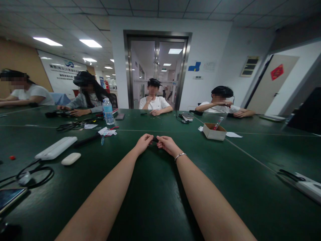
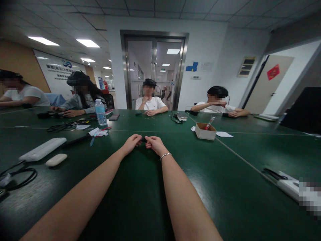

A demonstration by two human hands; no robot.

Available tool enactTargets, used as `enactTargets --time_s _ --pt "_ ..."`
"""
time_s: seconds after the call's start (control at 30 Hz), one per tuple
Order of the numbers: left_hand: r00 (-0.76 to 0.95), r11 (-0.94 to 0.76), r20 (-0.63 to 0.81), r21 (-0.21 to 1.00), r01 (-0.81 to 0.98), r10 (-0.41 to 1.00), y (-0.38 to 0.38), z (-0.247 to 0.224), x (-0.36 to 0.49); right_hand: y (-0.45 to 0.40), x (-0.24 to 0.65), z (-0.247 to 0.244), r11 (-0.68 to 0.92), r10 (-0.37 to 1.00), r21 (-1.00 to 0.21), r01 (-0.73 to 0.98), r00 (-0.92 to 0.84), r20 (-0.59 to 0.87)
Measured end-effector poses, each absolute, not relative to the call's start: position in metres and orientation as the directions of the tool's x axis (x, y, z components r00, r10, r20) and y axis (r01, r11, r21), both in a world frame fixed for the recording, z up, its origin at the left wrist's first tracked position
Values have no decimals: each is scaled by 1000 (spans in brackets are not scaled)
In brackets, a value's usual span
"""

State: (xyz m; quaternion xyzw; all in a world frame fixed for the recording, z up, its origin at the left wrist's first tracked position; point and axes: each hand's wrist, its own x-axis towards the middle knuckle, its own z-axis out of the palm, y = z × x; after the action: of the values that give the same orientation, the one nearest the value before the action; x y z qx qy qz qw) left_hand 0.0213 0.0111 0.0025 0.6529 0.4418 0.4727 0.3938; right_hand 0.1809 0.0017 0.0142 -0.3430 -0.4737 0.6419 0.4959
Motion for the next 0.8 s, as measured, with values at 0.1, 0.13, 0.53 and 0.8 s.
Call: enactTargets --time_s 0.1,0.13,0.53,0.8 --pt "162 -302 273 932 199 948 10 3 23 2 181 14 -59 959 -950 -307 -280 31" --pt "155 -311 284 929 199 946 10 3 23 2 181 14 -59 959 -950 -307 -283 32" --pt "106 -288 272 938 193 957 12 -1 22 2 180 14 -59 962 -954 -293 -272 24" --pt "128 -303 283 934 188 951 14 -3 22 4 181 11 -51 960 -954 -294 -279 34"
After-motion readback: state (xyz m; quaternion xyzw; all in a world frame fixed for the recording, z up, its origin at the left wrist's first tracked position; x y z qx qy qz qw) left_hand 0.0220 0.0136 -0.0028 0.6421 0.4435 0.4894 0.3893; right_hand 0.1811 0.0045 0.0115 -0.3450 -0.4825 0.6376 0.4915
